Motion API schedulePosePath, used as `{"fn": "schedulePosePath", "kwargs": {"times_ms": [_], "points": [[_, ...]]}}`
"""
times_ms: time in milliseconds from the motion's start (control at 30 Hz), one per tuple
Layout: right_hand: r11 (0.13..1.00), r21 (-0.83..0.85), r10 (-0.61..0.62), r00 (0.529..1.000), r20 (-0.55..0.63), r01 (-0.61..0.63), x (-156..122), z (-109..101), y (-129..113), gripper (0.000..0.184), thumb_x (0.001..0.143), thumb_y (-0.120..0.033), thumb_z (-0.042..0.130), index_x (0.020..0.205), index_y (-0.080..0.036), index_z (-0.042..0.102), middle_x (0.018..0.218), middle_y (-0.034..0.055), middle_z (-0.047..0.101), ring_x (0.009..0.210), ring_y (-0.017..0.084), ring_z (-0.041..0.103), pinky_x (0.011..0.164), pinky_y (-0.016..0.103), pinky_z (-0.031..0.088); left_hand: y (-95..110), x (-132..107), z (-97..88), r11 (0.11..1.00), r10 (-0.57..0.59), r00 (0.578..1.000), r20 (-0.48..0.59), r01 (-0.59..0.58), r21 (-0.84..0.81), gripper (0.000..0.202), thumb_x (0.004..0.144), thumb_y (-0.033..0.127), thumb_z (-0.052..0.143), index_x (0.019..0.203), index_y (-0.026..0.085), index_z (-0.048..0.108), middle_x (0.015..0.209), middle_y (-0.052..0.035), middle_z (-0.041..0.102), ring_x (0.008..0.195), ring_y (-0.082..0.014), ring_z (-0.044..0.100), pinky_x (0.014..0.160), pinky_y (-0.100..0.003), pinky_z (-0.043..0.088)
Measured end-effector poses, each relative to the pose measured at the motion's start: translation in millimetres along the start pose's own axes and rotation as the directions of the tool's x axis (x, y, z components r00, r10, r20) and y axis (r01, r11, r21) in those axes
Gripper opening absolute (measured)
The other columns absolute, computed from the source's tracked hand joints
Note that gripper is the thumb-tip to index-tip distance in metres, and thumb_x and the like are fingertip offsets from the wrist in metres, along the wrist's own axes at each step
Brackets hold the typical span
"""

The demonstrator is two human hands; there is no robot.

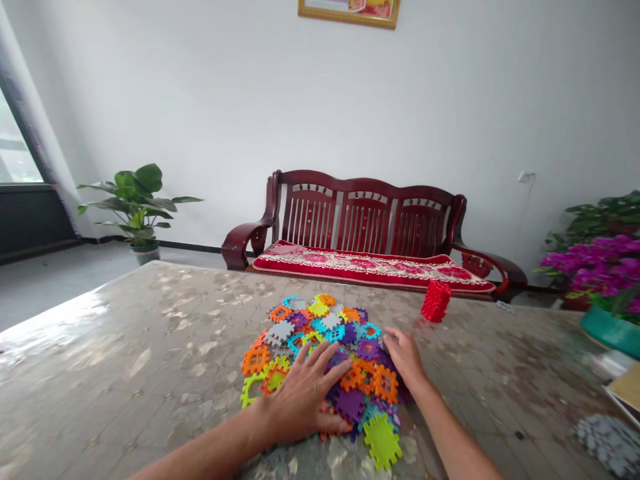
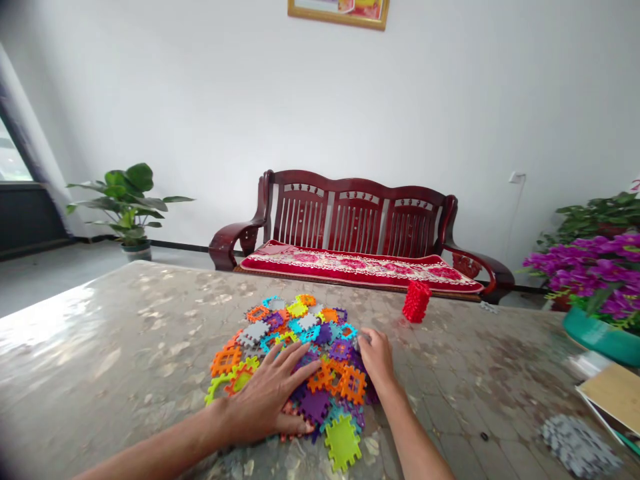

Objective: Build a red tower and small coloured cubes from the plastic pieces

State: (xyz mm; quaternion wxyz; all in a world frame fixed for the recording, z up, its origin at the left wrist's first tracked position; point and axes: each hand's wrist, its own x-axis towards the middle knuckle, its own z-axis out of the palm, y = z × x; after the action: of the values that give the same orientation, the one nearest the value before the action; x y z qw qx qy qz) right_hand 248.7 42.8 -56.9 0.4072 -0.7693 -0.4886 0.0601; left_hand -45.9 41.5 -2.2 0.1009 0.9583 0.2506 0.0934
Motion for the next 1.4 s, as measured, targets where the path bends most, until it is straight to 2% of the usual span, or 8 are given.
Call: {"fn": "schedulePosePath", "kwargs": {"times_ms": [100,267,467,667,900,1033,1233,1400], "points": [[0.987,0.161,0.008,1.000,-0.007,-0.007,0,2,-2,0.046,0.073,-0.043,0.046,0.098,-0.015,0.073,0.104,0.0137,0.072,0.103,0.028,0.064,0.095,0.040,0.047,7,7,8.7,0.999,0.038,0.999,0.012,-0.038,-0.008,0.096,0.067,0.074,0.063,0.150,0.036,0.031,0.158,-0.0108,0.031,0.143,-0.0390,0.026,0.113,-0.064,0.021],[0.907,0.414,0.025,0.989,0.143,-0.083,-12,-5,-27,0.041,0.074,-0.053,0.051,0.084,-0.019,0.072,0.093,0.0086,0.074,0.097,0.029,0.065,0.092,0.040,0.048,14,24,20.1,0.998,-0.018,0.994,-0.112,0.025,0.066,0.064,0.083,0.047,0.060,0.141,0.031,0.043,0.146,-0.0086,0.047,0.133,-0.0307,0.042,0.111,-0.050,0.034],[0.627,0.708,0.194,0.946,0.261,-0.325,-22,-1,-52,0.044,0.062,-0.058,0.068,0.083,-0.020,0.073,0.094,0.0066,0.076,0.099,0.027,0.066,0.092,0.036,0.049,12,44,7.8,0.995,-0.025,0.996,-0.081,0.032,0.098,0.042,0.088,0.031,0.053,0.130,0.027,0.049,0.123,-0.0062,0.062,0.112,-0.0248,0.059,0.097,-0.040,0.048],[0.383,0.745,0.294,0.836,0.462,-0.546,-12,7,-70,0.036,0.068,-0.052,0.065,0.083,-0.020,0.070,0.079,0.0053,0.075,0.090,0.025,0.070,0.081,0.034,0.055,8,57,-6.9,0.993,-0.110,0.993,-0.039,0.112,0.047,0.046,0.084,0.019,0.052,0.129,0.030,0.049,0.121,-0.0040,0.064,0.111,-0.0219,0.062,0.090,-0.033,0.051],[0.369,0.726,0.169,0.810,0.562,-0.581,4,15,-106,0.039,0.086,-0.055,0.045,0.079,-0.021,0.063,0.074,0.0071,0.073,0.078,0.023,0.072,0.072,0.035,0.057,-10,60,-31.6,0.983,-0.180,0.962,-0.204,0.170,-0.064,0.049,0.083,0.020,0.054,0.130,0.032,0.051,0.122,-0.0014,0.065,0.110,-0.0225,0.063,0.090,-0.034,0.051],[0.381,0.770,0.127,0.853,0.506,-0.513,9,31,-128,0.039,0.084,-0.056,0.048,0.085,-0.021,0.066,0.083,0.0066,0.075,0.086,0.023,0.071,0.080,0.035,0.056,-34,54,-43.2,0.984,-0.178,0.938,-0.299,0.171,-0.050,0.055,0.080,0.010,0.049,0.130,0.031,0.054,0.127,-0.0020,0.063,0.116,-0.0210,0.059,0.099,-0.035,0.048],[0.642,0.724,0.022,0.950,0.312,-0.253,1,29,-126,0.047,0.072,-0.061,0.063,0.094,-0.020,0.072,0.109,0.0079,0.073,0.111,0.026,0.063,0.100,0.039,0.046,-73,29,-40.8,0.963,-0.262,0.924,-0.278,0.271,-0.007,0.071,0.075,0.006,0.049,0.140,0.032,0.047,0.139,-0.0044,0.054,0.134,-0.0250,0.044,0.112,-0.045,0.036],[0.794,0.602,-0.138,0.937,0.321,-0.089,-31,3,-97,0.062,0.076,-0.069,0.059,0.117,-0.022,0.067,0.127,0.0092,0.065,0.122,0.028,0.055,0.106,0.043,0.041,-83,-2,-30.5,0.943,-0.323,0.913,-0.250,0.333,-0.004,0.073,0.076,0.010,0.050,0.145,0.030,0.041,0.151,-0.0058,0.042,0.142,-0.0269,0.032,0.117,-0.050,0.026]]}}
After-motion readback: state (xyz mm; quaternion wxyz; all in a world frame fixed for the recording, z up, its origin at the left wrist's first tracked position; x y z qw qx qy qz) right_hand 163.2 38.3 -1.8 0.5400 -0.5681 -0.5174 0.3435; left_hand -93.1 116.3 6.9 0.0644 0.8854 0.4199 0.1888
